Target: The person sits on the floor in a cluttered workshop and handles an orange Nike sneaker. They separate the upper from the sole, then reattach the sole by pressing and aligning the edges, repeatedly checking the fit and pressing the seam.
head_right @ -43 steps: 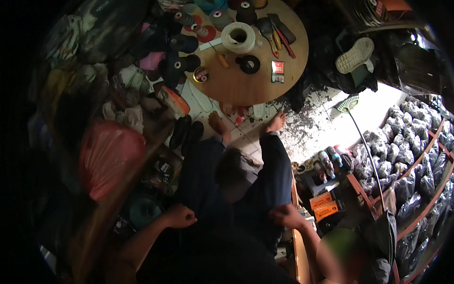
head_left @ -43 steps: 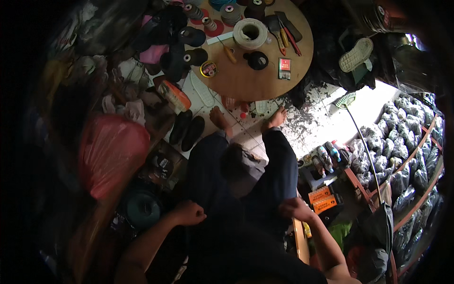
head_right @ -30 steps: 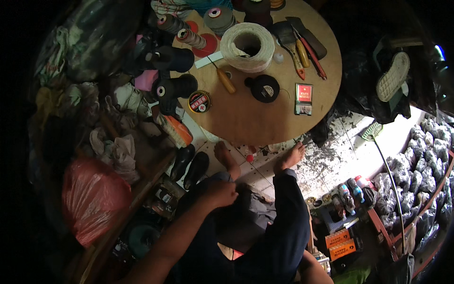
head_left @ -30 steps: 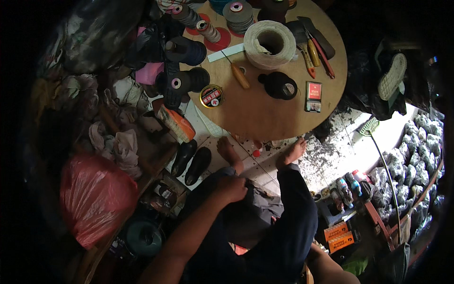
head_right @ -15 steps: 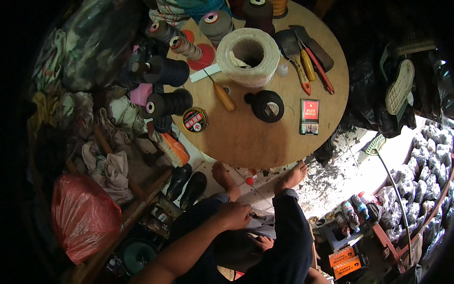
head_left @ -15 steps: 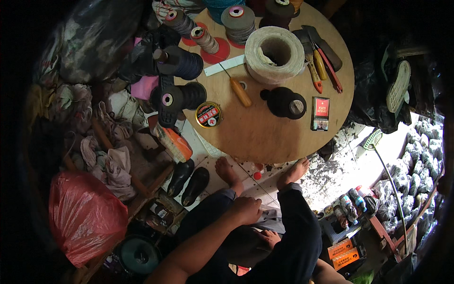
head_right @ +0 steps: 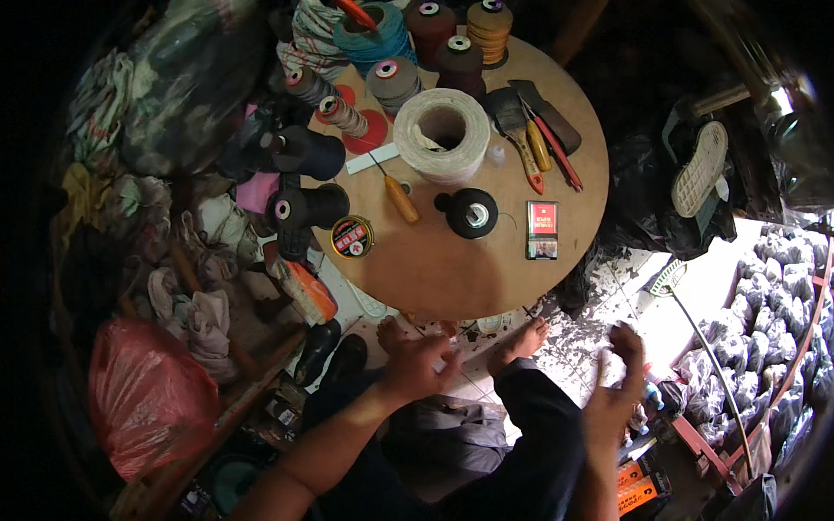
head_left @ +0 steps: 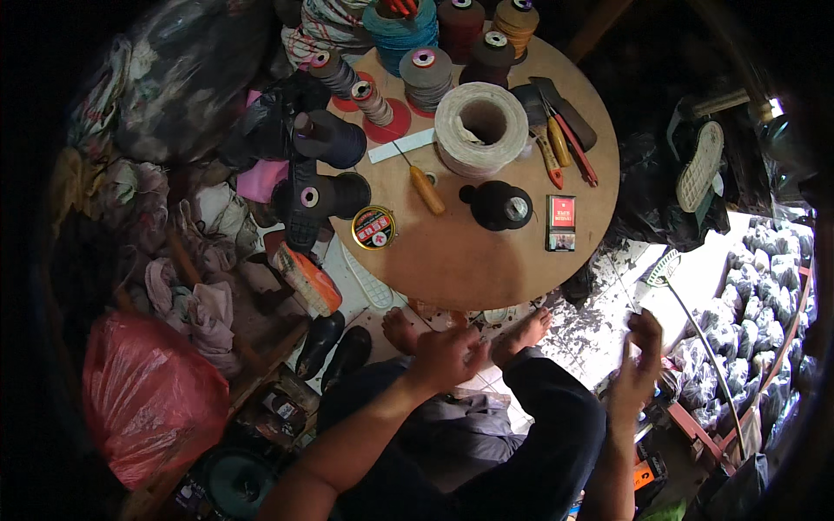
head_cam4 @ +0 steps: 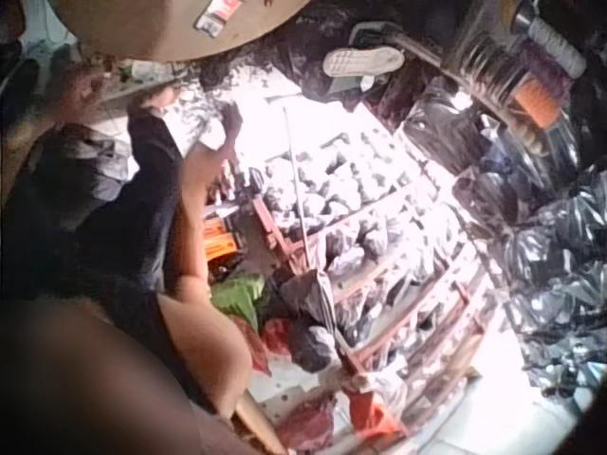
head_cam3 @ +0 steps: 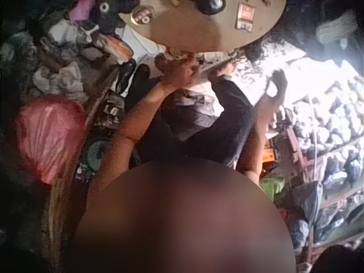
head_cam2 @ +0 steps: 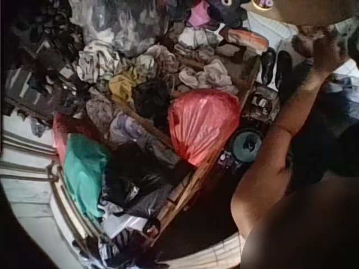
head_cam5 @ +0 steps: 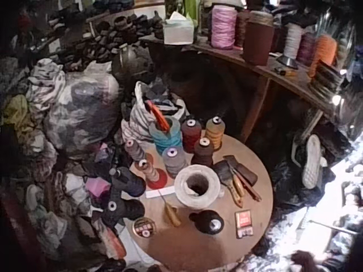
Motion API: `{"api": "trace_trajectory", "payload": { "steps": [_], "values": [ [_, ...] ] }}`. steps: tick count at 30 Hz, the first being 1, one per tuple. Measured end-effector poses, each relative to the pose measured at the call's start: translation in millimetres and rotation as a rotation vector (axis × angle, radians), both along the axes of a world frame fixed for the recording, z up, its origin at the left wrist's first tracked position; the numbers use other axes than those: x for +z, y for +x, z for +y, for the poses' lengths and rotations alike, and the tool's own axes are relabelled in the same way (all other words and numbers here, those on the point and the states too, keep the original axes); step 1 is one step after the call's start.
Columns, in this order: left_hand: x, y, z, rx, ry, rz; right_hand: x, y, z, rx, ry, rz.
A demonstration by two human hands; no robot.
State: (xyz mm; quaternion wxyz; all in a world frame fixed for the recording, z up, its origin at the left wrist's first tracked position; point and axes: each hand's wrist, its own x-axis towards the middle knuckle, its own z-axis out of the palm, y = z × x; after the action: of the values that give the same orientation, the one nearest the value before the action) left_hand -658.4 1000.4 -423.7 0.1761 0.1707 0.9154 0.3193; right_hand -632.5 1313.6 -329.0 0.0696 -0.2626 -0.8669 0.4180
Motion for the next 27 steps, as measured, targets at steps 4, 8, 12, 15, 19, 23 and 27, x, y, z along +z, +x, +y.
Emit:
{"api": "trace_trajectory", "payload": {
  "steps": [4, 8, 12, 15, 19, 23, 27],
  "values": [
    [12, -34, -4, 0.269, 0.171, 0.175, -20, -58, -108, 0.701, -0.029, -0.085],
    [10, -48, -19, 0.199, 0.039, 0.199, -46, -73, -128, 0.751, 0.154, -0.162],
    [4, -48, -29, 0.161, -0.042, 0.224, -67, -73, -115, 0.767, 0.273, -0.162],
    [3, -48, -31, 0.138, -0.073, 0.226, -73, -75, -110, 0.787, 0.288, -0.144],
    [4, -49, -29, 0.119, -0.047, 0.184, -78, -92, -79, 0.510, 0.507, 0.085],
    [8, -50, -24, 0.106, 0.006, 0.251, -99, -107, -52, 0.435, 0.779, 0.175],
    [13, -52, -19, 0.100, 0.014, 0.279, -117, -107, -43, 0.306, 0.473, 0.084]
  ]
}}
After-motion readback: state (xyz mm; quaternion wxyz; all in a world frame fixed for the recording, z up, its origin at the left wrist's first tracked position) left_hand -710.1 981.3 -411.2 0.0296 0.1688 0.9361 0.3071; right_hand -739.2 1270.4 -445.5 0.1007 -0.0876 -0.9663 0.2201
